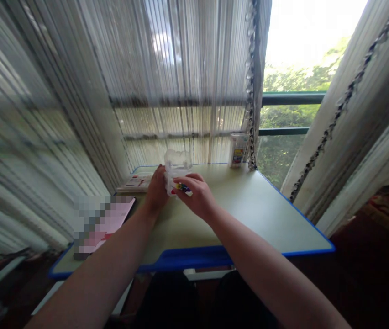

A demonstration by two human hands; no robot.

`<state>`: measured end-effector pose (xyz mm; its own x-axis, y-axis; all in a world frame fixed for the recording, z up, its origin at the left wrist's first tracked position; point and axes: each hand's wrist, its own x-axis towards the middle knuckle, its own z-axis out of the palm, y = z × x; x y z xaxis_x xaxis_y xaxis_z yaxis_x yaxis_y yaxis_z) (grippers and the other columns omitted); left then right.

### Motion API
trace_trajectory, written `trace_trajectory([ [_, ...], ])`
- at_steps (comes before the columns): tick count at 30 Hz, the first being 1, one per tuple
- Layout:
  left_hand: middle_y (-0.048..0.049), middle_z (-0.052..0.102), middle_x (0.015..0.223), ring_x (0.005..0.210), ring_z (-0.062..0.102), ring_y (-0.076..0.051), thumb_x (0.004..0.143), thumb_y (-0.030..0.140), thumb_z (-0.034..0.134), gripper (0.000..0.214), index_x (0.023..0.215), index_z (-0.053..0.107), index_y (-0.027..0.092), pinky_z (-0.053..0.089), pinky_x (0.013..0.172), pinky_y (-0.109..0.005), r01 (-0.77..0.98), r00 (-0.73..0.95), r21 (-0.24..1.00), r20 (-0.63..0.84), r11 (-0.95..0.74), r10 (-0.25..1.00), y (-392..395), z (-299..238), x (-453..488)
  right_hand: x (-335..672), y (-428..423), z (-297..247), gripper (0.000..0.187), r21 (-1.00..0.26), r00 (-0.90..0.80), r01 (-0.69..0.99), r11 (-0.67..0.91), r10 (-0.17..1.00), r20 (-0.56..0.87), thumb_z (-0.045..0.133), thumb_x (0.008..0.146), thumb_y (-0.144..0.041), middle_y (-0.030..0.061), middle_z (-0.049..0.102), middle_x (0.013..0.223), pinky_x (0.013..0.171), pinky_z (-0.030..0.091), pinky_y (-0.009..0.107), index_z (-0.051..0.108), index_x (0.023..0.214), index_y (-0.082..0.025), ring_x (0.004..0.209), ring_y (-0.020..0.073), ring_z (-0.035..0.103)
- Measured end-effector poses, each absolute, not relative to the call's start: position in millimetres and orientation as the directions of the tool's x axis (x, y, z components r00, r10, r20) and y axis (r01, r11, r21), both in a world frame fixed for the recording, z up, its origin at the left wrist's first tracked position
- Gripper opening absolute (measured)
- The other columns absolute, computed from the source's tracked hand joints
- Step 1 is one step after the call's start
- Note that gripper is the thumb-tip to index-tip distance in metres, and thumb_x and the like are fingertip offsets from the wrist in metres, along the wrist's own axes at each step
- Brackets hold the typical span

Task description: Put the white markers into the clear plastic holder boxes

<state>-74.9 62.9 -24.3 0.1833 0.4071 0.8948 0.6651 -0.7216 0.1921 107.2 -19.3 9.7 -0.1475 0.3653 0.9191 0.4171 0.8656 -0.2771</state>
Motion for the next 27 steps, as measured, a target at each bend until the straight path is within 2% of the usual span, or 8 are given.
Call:
trace_trajectory([
  [3, -0.0147, 0.059, 0.126, 0.129, 0.052, -0.032, 0.081, 0.02, 0.061, 0.043, 0.121, 0.046, 0.02, 0.037, 0.115, -0.058, 0.637, 0.221, 0.134, 0.912, -0.759, 0.346, 64.4, -24.1, -74.6, 108.6, -17.2, 10.1, 0.02, -0.194, -0.183, 0.479, 0.856, 0.313, 0.932, 0.069, 0.086, -0.029, 0.0061, 0.074, 0.09, 0.083, 0.06, 0.038, 0.074, 0.105, -0.025, 0.093, 0.0212, 0.067],
  [6, -0.0145, 0.059, 0.127, 0.128, 0.054, -0.031, 0.081, 0.023, 0.062, 0.043, 0.121, 0.046, 0.021, 0.037, 0.117, -0.055, 0.628, 0.218, 0.141, 0.912, -0.765, 0.347, 63.8, -22.8, -73.6, 108.9, -16.4, 9.2, 0.024, -0.153, -0.215, 0.484, 0.862, 0.286, 0.934, 0.067, 0.088, -0.028, 0.007, 0.074, 0.09, 0.081, 0.059, 0.038, 0.072, 0.111, -0.023, 0.094, 0.022, 0.066],
  [12, -0.0147, 0.06, 0.125, 0.125, 0.057, -0.03, 0.086, 0.027, 0.059, 0.042, 0.123, 0.042, 0.021, 0.04, 0.114, -0.056, 0.654, 0.275, 0.082, 0.9, -0.752, 0.337, 59.9, -17.7, -71.1, 108.0, -20.8, 12.3, 0.022, -0.195, -0.197, 0.497, 0.845, 0.33, 0.923, 0.06, 0.092, -0.026, 0.0073, 0.074, 0.097, 0.084, 0.057, 0.037, 0.071, 0.111, -0.024, 0.095, 0.0204, 0.065],
  [15, -0.0154, 0.06, 0.124, 0.122, 0.058, -0.03, 0.087, 0.028, 0.057, 0.04, 0.123, 0.042, 0.02, 0.041, 0.114, -0.054, 0.63, 0.28, 0.056, 0.914, -0.774, 0.294, 60.0, -17.0, -68.7, 107.6, -23.2, 16.2, 0.017, -0.169, -0.222, 0.487, 0.857, 0.308, 0.925, 0.06, 0.093, -0.025, 0.0064, 0.076, 0.099, 0.085, 0.056, 0.038, 0.072, 0.106, -0.025, 0.092, 0.0199, 0.065],
  [18, -0.0146, 0.061, 0.123, 0.122, 0.058, -0.03, 0.087, 0.029, 0.058, 0.04, 0.122, 0.043, 0.02, 0.04, 0.115, -0.053, 0.61, 0.268, 0.064, 0.921, -0.79, 0.281, 60.5, -17.0, -66.3, 107.4, -23.2, 17.9, 0.015, -0.167, -0.239, 0.492, 0.854, 0.317, 0.918, 0.062, 0.092, -0.026, 0.0051, 0.076, 0.101, 0.085, 0.054, 0.039, 0.073, 0.102, -0.026, 0.09, 0.0198, 0.065],
  [22, -0.0141, 0.061, 0.122, 0.121, 0.058, -0.03, 0.084, 0.03, 0.061, 0.04, 0.12, 0.044, 0.02, 0.04, 0.114, -0.054, 0.612, 0.257, 0.097, 0.914, -0.785, 0.313, 60.0, -16.3, -65.7, 107.4, -20.1, 15.3, 0.016, -0.221, -0.201, 0.522, 0.824, 0.371, 0.907, 0.066, 0.088, -0.025, 0.004, 0.075, 0.09, 0.082, 0.055, 0.037, 0.073, 0.102, -0.027, 0.088, 0.0205, 0.062],
  [27, -0.0124, 0.062, 0.118, 0.117, 0.06, -0.027, 0.084, 0.03, 0.063, 0.038, 0.117, 0.046, 0.021, 0.044, 0.111, -0.052, 0.606, 0.251, 0.146, 0.898, -0.782, 0.362, 60.3, -16.5, -66.2, 109.4, -17.4, 12.3, 0.018, -0.2, -0.214, 0.538, 0.819, 0.362, 0.907, 0.061, 0.089, -0.021, 0.0045, 0.073, 0.082, 0.079, 0.055, 0.035, 0.073, 0.101, -0.026, 0.087, 0.0209, 0.06],
])
